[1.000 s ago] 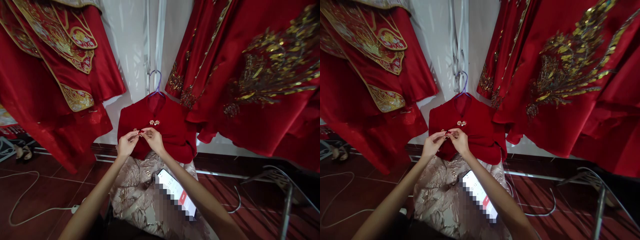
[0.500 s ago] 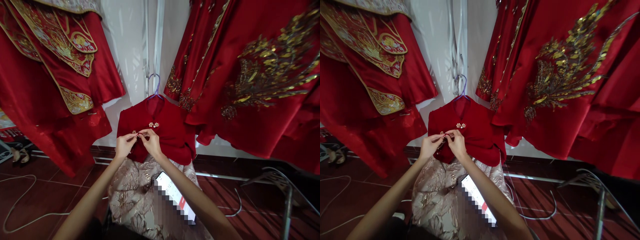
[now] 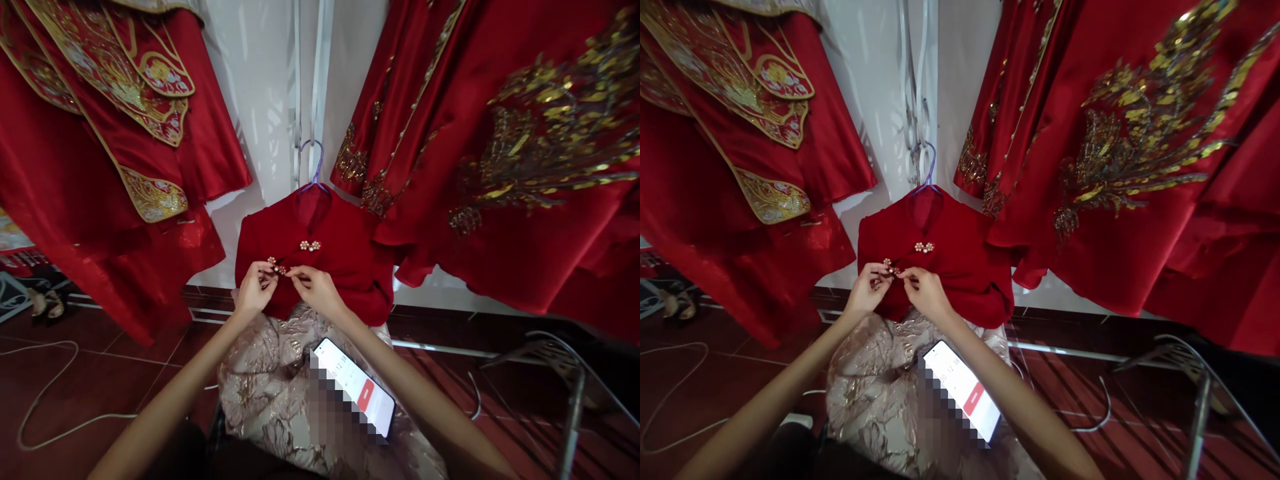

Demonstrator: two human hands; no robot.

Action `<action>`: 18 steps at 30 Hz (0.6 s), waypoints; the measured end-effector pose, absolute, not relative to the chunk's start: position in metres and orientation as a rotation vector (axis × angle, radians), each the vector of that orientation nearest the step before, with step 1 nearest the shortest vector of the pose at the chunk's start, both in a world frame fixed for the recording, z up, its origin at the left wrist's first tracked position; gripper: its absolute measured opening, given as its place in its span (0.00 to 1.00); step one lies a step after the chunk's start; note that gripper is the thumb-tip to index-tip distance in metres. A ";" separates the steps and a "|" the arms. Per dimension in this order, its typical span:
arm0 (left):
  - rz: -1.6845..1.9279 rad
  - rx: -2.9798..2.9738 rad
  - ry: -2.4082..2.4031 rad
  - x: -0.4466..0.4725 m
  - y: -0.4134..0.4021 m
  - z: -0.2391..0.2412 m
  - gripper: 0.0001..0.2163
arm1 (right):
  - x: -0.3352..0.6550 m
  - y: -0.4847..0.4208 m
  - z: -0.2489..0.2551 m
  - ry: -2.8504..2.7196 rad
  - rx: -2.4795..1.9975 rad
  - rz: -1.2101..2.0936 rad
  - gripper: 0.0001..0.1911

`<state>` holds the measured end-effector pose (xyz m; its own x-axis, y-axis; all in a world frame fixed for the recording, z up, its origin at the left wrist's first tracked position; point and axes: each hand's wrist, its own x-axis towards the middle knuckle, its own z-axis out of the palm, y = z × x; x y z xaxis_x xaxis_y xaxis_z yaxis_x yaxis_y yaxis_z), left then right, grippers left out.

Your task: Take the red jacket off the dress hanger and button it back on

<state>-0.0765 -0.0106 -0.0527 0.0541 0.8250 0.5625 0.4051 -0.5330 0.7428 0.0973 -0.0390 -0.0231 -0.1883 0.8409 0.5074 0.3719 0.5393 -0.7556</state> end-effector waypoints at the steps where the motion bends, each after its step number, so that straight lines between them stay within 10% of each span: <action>1: 1.454 2.010 1.253 -0.077 -0.015 -0.059 0.12 | 0.108 -0.045 -0.025 -1.829 -1.033 0.603 0.11; 18: 1.075 2.345 1.467 -0.088 -0.014 -0.113 0.15 | 0.149 -0.053 -0.100 -1.953 -1.674 -0.163 0.26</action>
<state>-0.0879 -0.0137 -0.1134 0.2547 0.8382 0.4823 0.7124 -0.4999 0.4925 0.1494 -0.0526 -0.1003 -0.0669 0.8743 0.4808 0.9419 0.2142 -0.2586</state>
